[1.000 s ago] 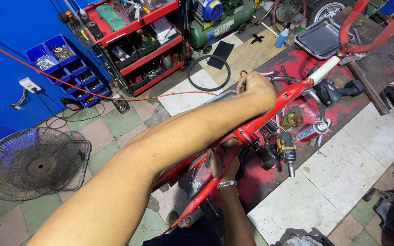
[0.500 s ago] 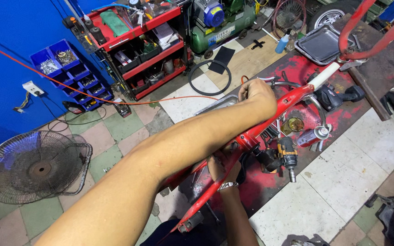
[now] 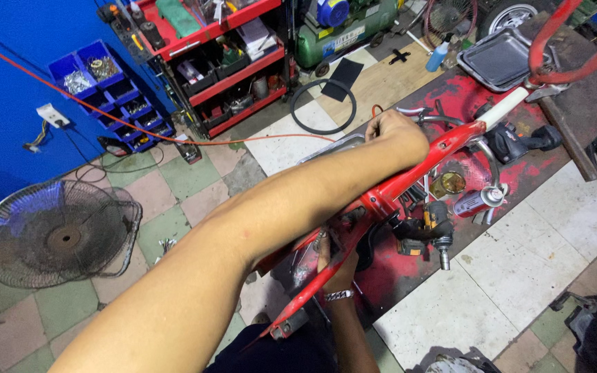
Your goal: The person works on a red motorcycle frame on a workbench, handling a metal bracket and using a wrench and a screwdriver to tighten bolts.
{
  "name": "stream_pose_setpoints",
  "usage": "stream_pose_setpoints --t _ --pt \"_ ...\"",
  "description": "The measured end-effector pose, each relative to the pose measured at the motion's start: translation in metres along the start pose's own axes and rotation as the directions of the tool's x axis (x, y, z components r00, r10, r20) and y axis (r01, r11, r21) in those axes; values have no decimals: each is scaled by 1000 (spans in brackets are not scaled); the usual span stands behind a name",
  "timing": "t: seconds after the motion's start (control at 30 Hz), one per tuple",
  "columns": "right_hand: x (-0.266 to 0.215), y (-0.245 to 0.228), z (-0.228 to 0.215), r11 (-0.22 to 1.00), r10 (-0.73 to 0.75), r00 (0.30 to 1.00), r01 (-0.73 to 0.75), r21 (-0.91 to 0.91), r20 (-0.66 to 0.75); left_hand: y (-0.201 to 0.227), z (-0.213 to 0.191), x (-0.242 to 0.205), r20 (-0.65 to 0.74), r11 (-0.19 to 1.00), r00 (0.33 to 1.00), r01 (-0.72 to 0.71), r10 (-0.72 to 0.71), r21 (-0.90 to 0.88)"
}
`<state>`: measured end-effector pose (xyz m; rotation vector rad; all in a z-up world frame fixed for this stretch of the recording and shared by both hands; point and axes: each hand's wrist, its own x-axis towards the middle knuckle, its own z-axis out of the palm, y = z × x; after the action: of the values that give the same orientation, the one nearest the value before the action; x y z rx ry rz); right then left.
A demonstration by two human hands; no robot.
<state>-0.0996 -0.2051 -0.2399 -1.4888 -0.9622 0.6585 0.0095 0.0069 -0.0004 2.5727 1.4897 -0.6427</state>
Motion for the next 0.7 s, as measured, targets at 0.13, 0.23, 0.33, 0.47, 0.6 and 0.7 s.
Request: stream_pose_setpoints --t 0.13,0.23,0.33,0.47,0.6,0.7 --pt "-13 0 10 923 44 998 -61 379 54 -13 -7 -9 92 972 968 -234 235 -20" --pt "-10 23 6 905 -75 994 35 423 80 -35 -28 -25 11 886 903 -419 429 -197" --pt "-6 46 4 970 -143 979 110 217 142 -89 -18 -74 -628 604 708 -666 323 -439" --pt "-8 54 10 914 -87 978 3 405 190 -149 100 -211 -815 512 534 -647 -224 -565" --pt "-27 39 6 838 58 951 -212 503 304 -140 199 -276 -232 448 957 -132 -176 -884" --pt "-42 31 7 836 128 950 -259 484 286 -125 246 -290 -432 431 892 -342 -130 -835"
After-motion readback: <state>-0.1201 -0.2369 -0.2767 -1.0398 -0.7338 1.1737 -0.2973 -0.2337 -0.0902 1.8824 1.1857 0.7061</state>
